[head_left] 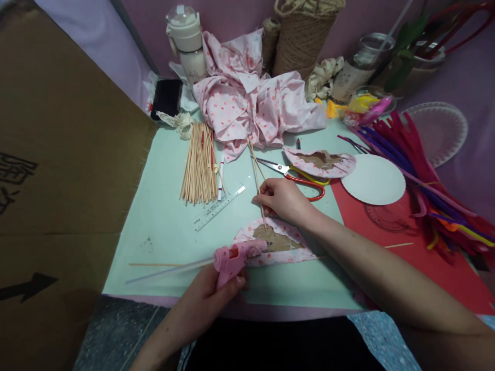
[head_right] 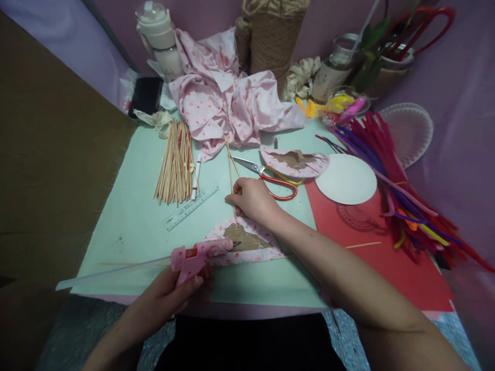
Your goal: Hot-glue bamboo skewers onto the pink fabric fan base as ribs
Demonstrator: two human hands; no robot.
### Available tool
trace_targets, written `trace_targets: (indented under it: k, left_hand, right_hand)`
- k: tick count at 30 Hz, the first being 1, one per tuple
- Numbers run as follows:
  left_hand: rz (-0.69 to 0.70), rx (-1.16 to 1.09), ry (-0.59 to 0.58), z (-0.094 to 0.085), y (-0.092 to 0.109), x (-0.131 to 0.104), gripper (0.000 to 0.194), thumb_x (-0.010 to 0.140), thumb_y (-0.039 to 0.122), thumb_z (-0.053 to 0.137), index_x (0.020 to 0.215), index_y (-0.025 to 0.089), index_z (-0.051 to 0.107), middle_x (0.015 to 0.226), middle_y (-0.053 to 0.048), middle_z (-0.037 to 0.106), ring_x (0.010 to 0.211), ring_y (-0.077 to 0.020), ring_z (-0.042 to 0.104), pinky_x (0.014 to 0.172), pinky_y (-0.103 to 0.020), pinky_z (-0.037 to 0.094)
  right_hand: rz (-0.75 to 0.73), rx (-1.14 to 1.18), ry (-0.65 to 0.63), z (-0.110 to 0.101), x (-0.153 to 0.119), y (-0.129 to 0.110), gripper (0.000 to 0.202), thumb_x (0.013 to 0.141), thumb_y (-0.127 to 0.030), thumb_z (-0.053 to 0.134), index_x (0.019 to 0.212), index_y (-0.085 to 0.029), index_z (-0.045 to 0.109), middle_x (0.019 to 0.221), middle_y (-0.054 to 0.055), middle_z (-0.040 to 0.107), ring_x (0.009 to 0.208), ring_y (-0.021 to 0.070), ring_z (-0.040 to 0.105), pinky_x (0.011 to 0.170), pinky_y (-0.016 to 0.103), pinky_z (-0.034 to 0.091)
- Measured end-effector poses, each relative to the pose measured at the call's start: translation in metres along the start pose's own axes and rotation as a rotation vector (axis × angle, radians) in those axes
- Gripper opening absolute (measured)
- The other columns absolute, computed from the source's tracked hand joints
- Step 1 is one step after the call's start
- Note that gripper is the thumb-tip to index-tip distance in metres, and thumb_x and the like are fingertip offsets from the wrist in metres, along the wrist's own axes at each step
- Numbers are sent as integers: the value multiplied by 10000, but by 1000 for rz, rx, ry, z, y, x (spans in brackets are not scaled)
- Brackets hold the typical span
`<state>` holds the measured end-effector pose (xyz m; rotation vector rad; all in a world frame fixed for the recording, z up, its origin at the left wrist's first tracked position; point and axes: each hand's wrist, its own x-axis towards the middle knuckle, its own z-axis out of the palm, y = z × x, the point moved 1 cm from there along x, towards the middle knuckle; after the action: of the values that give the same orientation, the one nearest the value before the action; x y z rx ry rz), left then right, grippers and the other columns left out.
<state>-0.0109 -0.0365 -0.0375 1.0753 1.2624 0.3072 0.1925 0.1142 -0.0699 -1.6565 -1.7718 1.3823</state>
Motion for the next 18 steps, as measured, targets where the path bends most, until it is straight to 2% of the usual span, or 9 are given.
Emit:
trace_targets:
  k: [10, 18]
  left_hand:
    - [-11, 20, 3, 1, 1, 1, 296, 936, 463, 523, 928, 184, 621, 870, -38, 638, 840, -230, 584, 775, -331, 453]
    - [1, -36, 4, 1, 0, 1, 275, 924, 464, 541, 930, 199, 615, 886, -42, 655, 818, -225, 603, 754, -322, 472]
  right_hand:
    - [-17, -193, 57, 0, -3, -10, 198, 781, -260, 701, 688, -216, 532, 472, -30, 568, 490, 140, 545, 578, 275, 370]
    - [-34, -368, 75, 2, 0, -10, 210, 796, -319, 739, 735, -206, 573, 562, 3, 586, 569, 166, 544, 582, 291, 331]
